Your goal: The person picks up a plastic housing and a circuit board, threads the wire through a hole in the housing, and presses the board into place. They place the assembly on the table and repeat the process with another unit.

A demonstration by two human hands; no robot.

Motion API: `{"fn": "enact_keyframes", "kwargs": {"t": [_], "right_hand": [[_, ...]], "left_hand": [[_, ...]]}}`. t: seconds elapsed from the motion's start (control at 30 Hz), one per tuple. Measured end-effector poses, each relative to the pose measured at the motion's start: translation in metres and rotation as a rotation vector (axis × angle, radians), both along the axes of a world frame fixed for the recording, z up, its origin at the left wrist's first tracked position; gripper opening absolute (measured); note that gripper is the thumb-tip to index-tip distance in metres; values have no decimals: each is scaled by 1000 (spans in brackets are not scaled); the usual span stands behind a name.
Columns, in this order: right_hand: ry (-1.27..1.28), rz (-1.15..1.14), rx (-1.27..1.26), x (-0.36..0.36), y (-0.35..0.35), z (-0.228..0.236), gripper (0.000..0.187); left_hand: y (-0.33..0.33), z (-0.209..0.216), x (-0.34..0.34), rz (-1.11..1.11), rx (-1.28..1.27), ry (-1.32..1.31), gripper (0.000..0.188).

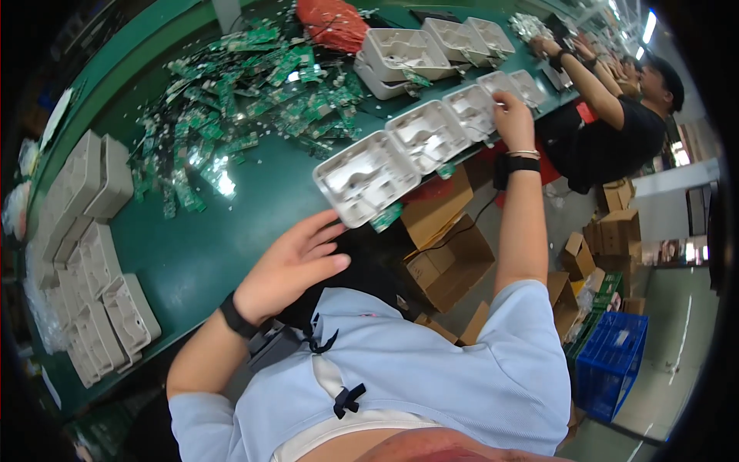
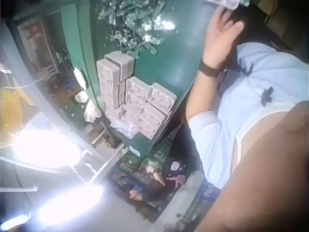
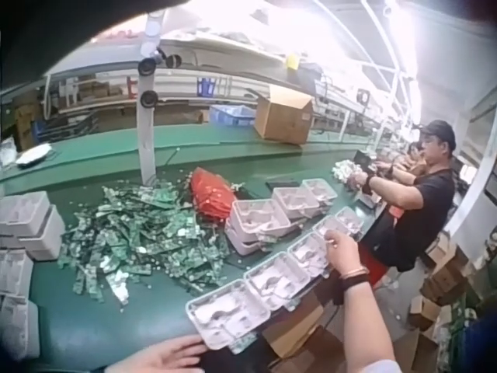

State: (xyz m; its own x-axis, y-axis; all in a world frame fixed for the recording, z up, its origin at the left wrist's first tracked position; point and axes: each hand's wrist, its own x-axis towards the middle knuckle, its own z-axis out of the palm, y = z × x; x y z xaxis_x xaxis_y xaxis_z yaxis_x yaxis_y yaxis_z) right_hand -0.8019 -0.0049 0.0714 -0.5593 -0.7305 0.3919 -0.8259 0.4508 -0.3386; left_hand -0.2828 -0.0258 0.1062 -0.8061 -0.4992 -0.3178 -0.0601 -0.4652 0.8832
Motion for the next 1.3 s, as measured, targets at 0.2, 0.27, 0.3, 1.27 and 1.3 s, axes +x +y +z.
{"fn": "enact_keyframes", "kwargs": {"t": [0.2,0.27,0.3,1.27,1.3], "right_hand": [[-122,12,89,-143,35,-4,45],[-129,17,129,-147,30,6,42],[-52,128,-45,-142,34,5,39],[-376,972,-59,372,-27,78,18],[-411,935,-32,374,-32,73,22]], "left_hand": [[-6,-12,-71,-111,-45,112,77],[-8,-33,-86,-99,-219,138,77],[-10,-34,-88,-109,-297,118,76],[64,0,333,979,-1641,-1599,26],[66,1,327,997,-1681,-1499,25]]}}
